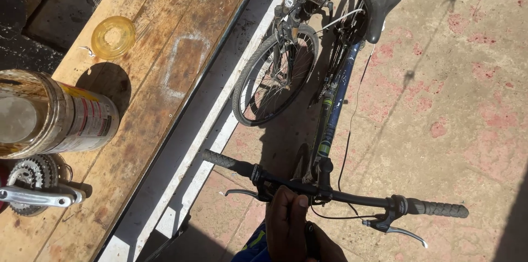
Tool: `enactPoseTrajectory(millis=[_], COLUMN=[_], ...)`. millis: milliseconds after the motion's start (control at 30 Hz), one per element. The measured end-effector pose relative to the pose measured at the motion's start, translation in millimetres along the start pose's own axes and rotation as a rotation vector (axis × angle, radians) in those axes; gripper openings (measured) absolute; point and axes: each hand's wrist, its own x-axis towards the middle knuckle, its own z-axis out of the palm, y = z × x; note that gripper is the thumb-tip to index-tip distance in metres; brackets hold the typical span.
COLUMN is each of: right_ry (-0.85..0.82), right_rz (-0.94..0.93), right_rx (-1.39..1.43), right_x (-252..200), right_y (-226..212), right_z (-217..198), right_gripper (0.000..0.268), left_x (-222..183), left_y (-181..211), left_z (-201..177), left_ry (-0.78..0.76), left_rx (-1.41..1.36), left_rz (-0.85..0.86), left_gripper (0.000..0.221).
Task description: Adjusting the position and tightness of bicycle handlebars using a multi-tool.
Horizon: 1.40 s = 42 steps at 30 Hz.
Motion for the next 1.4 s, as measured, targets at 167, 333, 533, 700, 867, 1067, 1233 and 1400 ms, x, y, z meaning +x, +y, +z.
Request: enactPoseTrajectory(millis=[167, 333, 533, 700, 867, 1067, 1233, 1400], right_ry=[-0.009, -0.030, -0.046, 0.599, 0.444, 0.482, 0.480, 0.506], right_rz=[0.244, 0.126, 0.342, 0.182, 0.183, 0.299, 0.332, 0.278], right_rx=[-0.252, -0.385, -0.456, -0.754, -1.075, -1.211, -1.234, -1.228], right_x=[-2, 10, 28, 48, 71, 76, 79, 79], right_y=[33, 11, -33, 23, 44, 36, 37, 39], right_z=[-1, 18, -55, -115, -116, -105, -104, -104], right_gripper=[0.069, 0.074, 0.034, 0.023, 0.027, 0.034, 0.039, 0.039], left_x=[3, -6, 29, 80, 136, 168, 154, 143], left_y=[-25, -31, -49, -25, -74, -171, -144, -131], left_z=[0, -16, -75, -66, 5, 54, 49, 44], left_ry=[-0.079, -0.147, -0.042, -0.448, -0.703, -1.140, -1.197, -1.090], left_rx=[-0.457, -0.641, -0.292, 0.286, 0.133, 0.383, 0.434, 0.639], left_rz=[-0.195, -0.768, -0.722, -0.305, 0.211, 0.292, 0.397, 0.426], left_gripper=[0.039, 0.043, 0.032, 0.047, 0.018, 0.021, 0.021, 0.018])
